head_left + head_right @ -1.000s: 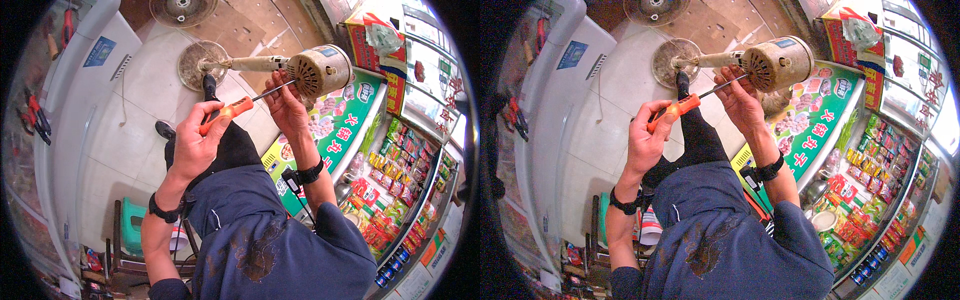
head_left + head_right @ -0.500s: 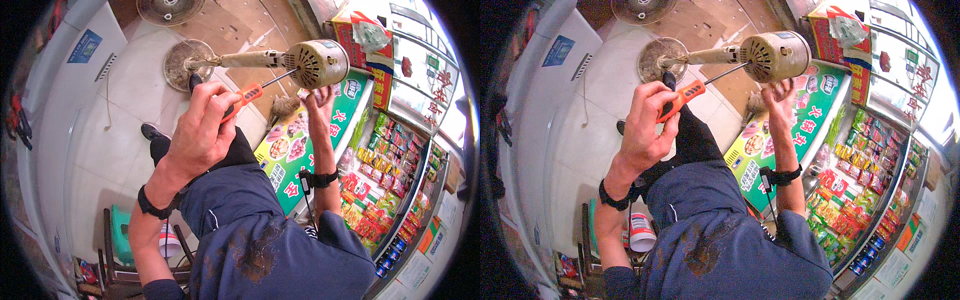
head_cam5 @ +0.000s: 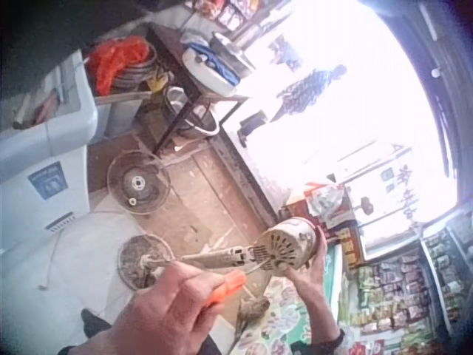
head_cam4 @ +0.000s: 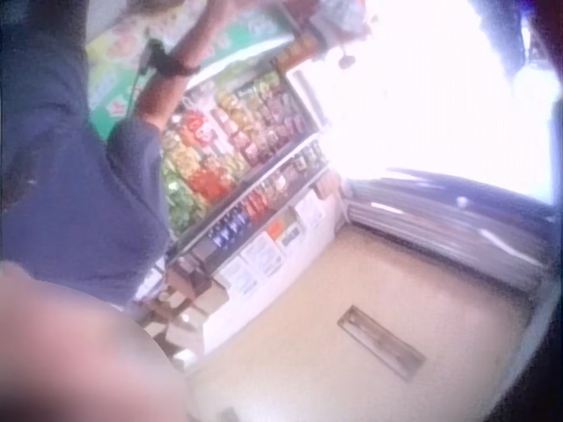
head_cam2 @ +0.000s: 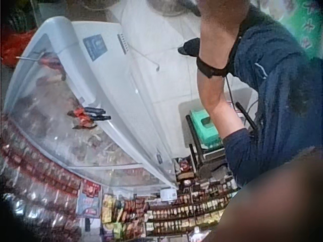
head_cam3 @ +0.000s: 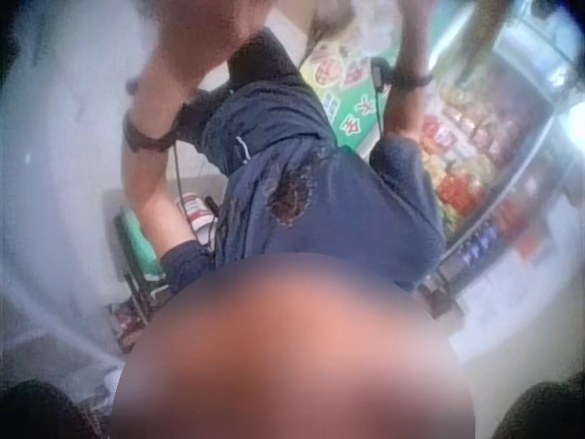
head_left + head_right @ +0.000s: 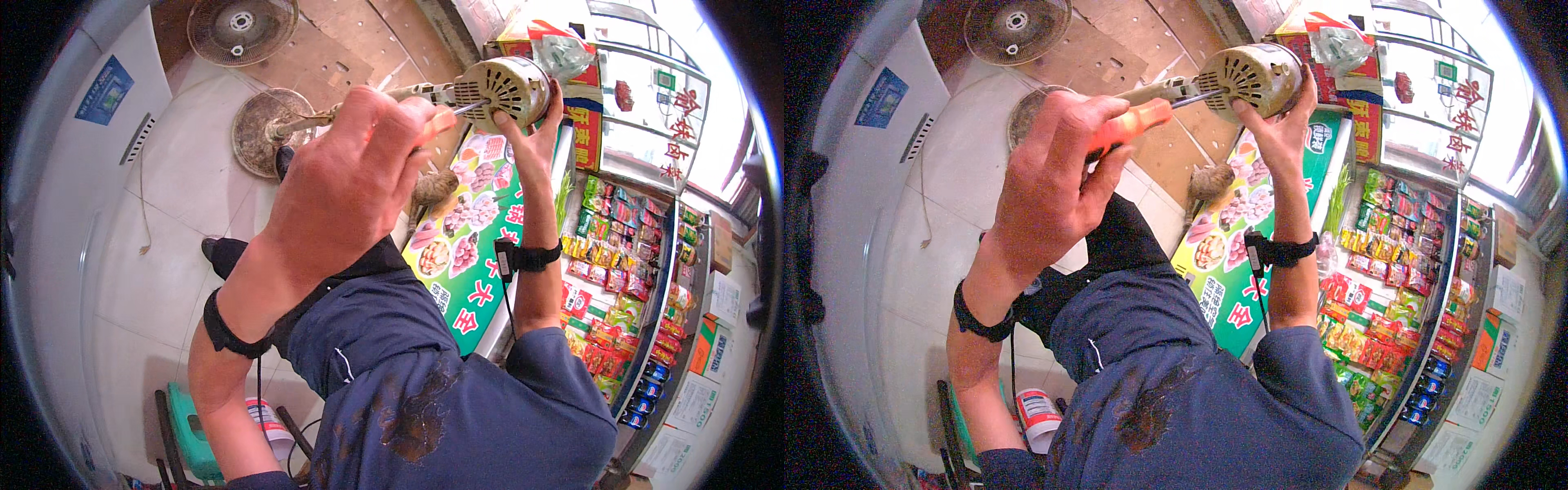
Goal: The person disassembles a standing fan motor housing using a screwdriver, removes the internal motor assembly, and sets it aside. They then pick up a large metal basin and move it toward the doorway.
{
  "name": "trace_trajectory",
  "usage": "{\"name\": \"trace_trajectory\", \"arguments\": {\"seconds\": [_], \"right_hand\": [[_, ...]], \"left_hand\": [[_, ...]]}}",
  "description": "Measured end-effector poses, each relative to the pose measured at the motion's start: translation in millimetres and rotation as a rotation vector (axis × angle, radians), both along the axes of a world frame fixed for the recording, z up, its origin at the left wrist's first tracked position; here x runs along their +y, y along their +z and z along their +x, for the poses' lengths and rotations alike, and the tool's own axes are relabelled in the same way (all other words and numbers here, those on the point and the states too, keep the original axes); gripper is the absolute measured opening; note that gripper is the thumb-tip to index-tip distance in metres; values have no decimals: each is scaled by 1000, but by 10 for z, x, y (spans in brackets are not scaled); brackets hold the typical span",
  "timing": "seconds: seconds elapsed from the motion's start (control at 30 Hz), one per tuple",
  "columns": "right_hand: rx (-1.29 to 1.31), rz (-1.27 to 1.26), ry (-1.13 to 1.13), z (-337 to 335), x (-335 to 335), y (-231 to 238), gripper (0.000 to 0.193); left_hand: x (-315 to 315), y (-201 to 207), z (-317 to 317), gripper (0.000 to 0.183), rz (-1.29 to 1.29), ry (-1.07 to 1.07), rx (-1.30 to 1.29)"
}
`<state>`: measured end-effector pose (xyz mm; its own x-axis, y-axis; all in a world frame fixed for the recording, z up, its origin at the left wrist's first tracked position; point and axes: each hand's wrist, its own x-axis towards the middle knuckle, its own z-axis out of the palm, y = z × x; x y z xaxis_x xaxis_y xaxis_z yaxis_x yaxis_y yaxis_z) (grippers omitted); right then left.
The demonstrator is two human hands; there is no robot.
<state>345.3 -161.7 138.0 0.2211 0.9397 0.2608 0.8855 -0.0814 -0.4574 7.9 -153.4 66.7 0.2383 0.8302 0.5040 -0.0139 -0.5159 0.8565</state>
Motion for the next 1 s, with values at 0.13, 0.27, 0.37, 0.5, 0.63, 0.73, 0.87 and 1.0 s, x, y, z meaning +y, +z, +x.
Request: {"name": "trace_trajectory", "arguments": {"seconds": [0.13, 0.27, 0.37, 0.5, 0.63, 0.73, 0.87, 1.0], "right_hand": [[153, 1, -6, 72, -7, -8, 122], [81, 12, -7, 207, 31, -38, 118], [111, 7, -8, 346, 121, -35, 117], [97, -17, 3, 543, 317, -3, 118], [144, -39, 5, 707, 513, 23, 124], [70, -40, 10, 845, 656, 36, 127], [129, -26, 15, 1083, 745, 58, 126], [205, -22, 21, 1321, 703, 101, 126]], "left_hand": [[25, 18, 88, 44, -44, -19, -53], [29, 44, 217, 46, 67, -3, -153], [45, 50, 299, 51, 144, 4, -41], [88, 108, 402, 48, -19, 16, 51], [277, 197, 634, 40, 74, 78, -95], [362, 218, 729, 39, 94, 85, 63], [414, 206, 980, 40, 91, 47, 93], [480, 204, 1276, 44, 180, -6, 8]]}}
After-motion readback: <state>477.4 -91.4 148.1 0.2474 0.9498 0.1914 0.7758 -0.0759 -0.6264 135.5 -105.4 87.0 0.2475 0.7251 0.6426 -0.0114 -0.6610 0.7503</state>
